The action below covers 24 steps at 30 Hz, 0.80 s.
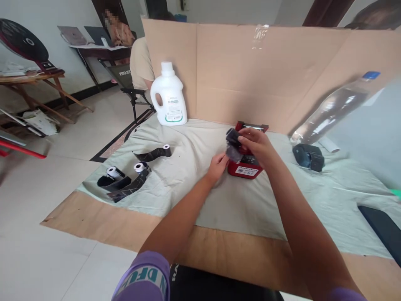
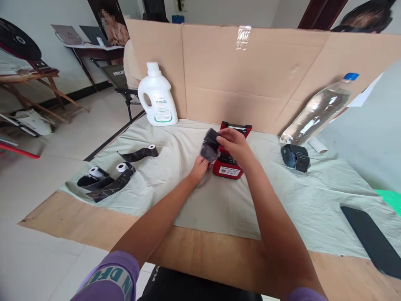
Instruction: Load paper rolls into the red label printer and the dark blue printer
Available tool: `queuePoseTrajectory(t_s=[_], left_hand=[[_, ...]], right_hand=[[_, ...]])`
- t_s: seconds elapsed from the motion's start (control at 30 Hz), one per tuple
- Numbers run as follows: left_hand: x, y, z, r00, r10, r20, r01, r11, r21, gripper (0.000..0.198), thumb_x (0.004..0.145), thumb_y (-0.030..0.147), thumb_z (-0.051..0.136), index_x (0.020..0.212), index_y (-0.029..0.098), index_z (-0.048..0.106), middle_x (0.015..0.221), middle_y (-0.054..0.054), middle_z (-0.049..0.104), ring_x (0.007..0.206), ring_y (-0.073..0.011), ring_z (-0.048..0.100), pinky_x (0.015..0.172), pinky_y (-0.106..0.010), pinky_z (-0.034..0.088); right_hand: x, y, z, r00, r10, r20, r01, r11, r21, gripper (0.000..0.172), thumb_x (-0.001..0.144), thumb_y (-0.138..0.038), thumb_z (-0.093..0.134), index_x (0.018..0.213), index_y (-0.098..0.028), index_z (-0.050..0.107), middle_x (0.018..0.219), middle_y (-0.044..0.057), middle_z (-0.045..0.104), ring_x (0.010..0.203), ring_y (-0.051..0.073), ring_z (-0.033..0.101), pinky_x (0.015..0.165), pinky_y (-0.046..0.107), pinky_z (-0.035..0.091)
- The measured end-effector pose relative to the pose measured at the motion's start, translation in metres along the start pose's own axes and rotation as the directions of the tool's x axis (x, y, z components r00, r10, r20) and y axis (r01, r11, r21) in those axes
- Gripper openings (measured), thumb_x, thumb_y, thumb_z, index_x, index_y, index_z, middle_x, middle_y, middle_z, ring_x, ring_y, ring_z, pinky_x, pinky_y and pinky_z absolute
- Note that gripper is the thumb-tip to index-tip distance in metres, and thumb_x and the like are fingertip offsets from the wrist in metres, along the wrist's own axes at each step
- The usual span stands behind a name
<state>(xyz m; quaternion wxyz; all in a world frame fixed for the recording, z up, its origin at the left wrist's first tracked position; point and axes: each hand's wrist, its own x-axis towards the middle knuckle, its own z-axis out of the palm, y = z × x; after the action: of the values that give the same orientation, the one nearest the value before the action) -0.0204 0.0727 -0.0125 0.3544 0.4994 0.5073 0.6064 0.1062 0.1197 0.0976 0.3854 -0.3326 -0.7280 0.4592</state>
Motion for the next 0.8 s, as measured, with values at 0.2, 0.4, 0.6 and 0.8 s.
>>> queuePoseTrajectory(t_s=[0.2,0.4,0.6,0.8], left_hand=[[-0.008,-0.007,-0.005,0.96,0.275,0.052,-0.279,0.951,0.133,0.049,0.102,0.04,0.048,0.147,0.023,0.054,0.106,-0.007,0.064,0.092,-0.0179,0.06,0.091,-0.032,0.052],[-0.016,-0.008,-0.002,0.878,0.457,0.142,-0.471,0.773,0.424,0.045,0.098,0.037,0.051,0.139,0.022,0.061,0.113,-0.009,0.044,0.103,-0.0205,0.052,0.098,-0.036,0.048],[-0.021,-0.003,0.007,0.839,0.515,0.175,-0.502,0.611,0.611,0.037,0.088,0.032,0.062,0.123,0.025,0.071,0.13,-0.012,0.041,0.118,-0.0259,0.045,0.103,-0.041,0.044],[-0.025,0.003,0.013,0.808,0.544,0.227,-0.524,0.488,0.698,0.037,0.087,0.031,0.06,0.123,0.026,0.07,0.133,-0.01,0.055,0.123,-0.03,0.042,0.11,-0.047,0.037]], right_hand=[[0.013,0.039,-0.06,0.99,0.137,0.03,-0.119,0.932,-0.341,0.019,0.083,-0.031,0.065,0.097,-0.019,0.063,0.096,0.008,0.073,0.088,0.022,0.068,0.082,0.038,0.054],[0.019,0.051,-0.054,0.992,0.123,0.042,-0.058,0.712,-0.7,0.017,0.09,-0.02,0.056,0.105,-0.021,0.064,0.116,0.009,0.071,0.114,0.029,0.06,0.104,0.047,0.04],[0.017,0.048,-0.059,0.978,0.184,0.102,-0.045,0.656,-0.753,0.019,0.093,-0.019,0.05,0.106,-0.022,0.064,0.117,0.009,0.07,0.119,0.03,0.055,0.105,0.049,0.033],[0.017,0.051,-0.052,0.979,0.193,0.07,-0.079,0.667,-0.741,0.02,0.092,-0.018,0.05,0.104,-0.022,0.065,0.12,0.009,0.07,0.122,0.031,0.053,0.106,0.05,0.031]])
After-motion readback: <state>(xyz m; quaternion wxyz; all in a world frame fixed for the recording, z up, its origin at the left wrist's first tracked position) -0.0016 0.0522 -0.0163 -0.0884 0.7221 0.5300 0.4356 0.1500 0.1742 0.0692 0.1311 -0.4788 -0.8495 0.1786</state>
